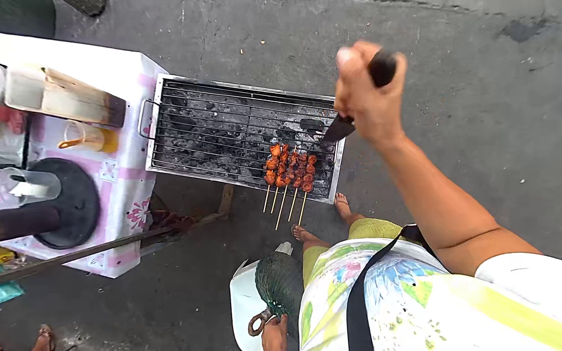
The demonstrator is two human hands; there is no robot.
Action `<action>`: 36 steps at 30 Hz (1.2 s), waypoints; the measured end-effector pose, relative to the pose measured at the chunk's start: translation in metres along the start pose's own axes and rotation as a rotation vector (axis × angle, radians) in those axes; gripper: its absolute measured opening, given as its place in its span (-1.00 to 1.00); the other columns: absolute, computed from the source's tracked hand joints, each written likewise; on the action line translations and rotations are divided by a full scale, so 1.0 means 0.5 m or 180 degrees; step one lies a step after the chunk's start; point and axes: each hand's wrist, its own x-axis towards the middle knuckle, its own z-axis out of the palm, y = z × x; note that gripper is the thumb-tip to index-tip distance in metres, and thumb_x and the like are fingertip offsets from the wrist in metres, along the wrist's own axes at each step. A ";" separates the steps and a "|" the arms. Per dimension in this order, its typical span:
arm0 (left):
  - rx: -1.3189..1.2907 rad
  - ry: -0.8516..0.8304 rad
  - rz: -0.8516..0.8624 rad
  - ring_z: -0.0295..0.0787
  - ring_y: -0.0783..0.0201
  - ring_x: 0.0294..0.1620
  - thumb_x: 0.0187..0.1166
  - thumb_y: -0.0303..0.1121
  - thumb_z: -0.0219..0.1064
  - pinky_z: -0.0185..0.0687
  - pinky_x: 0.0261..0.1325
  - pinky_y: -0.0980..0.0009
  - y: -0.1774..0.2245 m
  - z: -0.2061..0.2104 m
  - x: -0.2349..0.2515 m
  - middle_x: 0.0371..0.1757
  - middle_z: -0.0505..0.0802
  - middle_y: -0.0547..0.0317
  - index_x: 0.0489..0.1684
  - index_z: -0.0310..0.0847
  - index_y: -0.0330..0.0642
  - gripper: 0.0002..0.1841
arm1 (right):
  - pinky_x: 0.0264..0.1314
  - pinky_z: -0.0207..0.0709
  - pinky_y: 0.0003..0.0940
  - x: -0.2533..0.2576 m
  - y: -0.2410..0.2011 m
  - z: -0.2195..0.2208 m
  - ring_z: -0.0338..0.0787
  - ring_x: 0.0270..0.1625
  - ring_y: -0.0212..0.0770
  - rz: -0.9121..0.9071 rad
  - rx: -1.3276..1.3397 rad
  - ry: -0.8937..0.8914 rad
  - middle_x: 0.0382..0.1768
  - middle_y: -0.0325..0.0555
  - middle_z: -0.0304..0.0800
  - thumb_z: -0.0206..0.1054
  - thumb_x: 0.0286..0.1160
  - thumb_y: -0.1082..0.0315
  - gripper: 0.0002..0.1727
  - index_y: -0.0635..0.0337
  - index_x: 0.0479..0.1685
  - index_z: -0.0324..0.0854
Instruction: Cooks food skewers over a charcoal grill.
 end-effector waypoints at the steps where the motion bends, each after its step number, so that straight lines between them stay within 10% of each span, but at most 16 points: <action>1: 0.0013 -0.0060 -0.0035 0.83 -0.24 0.12 0.68 -0.07 0.33 0.57 0.21 -0.30 0.005 -0.001 -0.004 -0.04 0.91 -0.24 -0.15 0.86 -0.27 -0.61 | -0.68 0.33 -0.48 0.026 -0.021 0.006 0.36 -0.75 -0.49 -0.0143 0.0101 0.0016 -0.80 -0.46 0.32 0.16 0.65 0.42 -0.62 -0.03 -0.66 0.35; 7: -0.0082 -0.0165 -0.0048 0.84 -0.19 0.14 0.68 -0.04 0.32 0.60 0.25 -0.28 0.004 0.027 -0.010 -0.01 0.92 -0.20 -0.10 0.88 -0.21 -0.61 | -0.68 0.29 -0.54 0.097 -0.038 0.069 0.37 -0.74 -0.54 -0.0589 0.0162 -0.0128 -0.79 -0.45 0.35 0.21 0.56 0.53 -0.65 0.06 -0.66 0.41; 14: -0.0064 -0.0221 -0.0015 0.86 -0.17 0.08 0.66 0.01 0.33 0.63 0.16 -0.27 -0.024 0.053 0.021 -0.09 0.93 -0.16 -0.20 0.88 -0.18 -0.59 | -0.60 0.29 -0.53 0.064 0.138 0.091 0.41 -0.67 -0.52 -0.0668 -0.0789 -0.0385 -0.74 -0.34 0.39 0.22 0.59 0.49 -0.62 0.15 -0.71 0.40; 22: 0.0165 -0.0310 0.0151 0.86 -0.20 0.11 0.64 0.02 0.35 0.63 0.17 -0.32 -0.058 -0.010 0.125 -0.05 0.93 -0.18 -0.16 0.89 -0.17 -0.59 | -0.66 0.29 -0.54 0.087 -0.046 0.142 0.38 -0.73 -0.54 -0.0566 -0.0186 -0.0414 -0.81 -0.41 0.39 0.29 0.34 0.58 -0.69 0.09 -0.71 0.42; 29: -0.0043 0.0051 0.0190 0.86 -0.23 0.06 0.63 0.00 0.37 0.63 0.12 -0.36 -0.062 -0.057 0.171 -0.12 0.93 -0.19 -0.22 0.89 -0.17 -0.61 | -0.58 0.24 -0.55 0.039 0.187 0.098 0.36 -0.66 -0.54 -0.0534 -0.1283 -0.0460 -0.72 -0.36 0.37 0.20 0.60 0.46 -0.63 0.17 -0.70 0.43; 36: -0.0055 -0.0104 0.0235 0.86 -0.18 0.07 0.63 0.00 0.37 0.63 0.13 -0.33 -0.046 -0.043 0.154 -0.09 0.93 -0.17 -0.19 0.90 -0.17 -0.61 | -0.64 0.32 -0.50 0.118 -0.024 0.134 0.37 -0.71 -0.53 -0.0607 -0.0375 -0.0476 -0.77 -0.47 0.37 0.20 0.59 0.47 -0.66 0.02 -0.63 0.43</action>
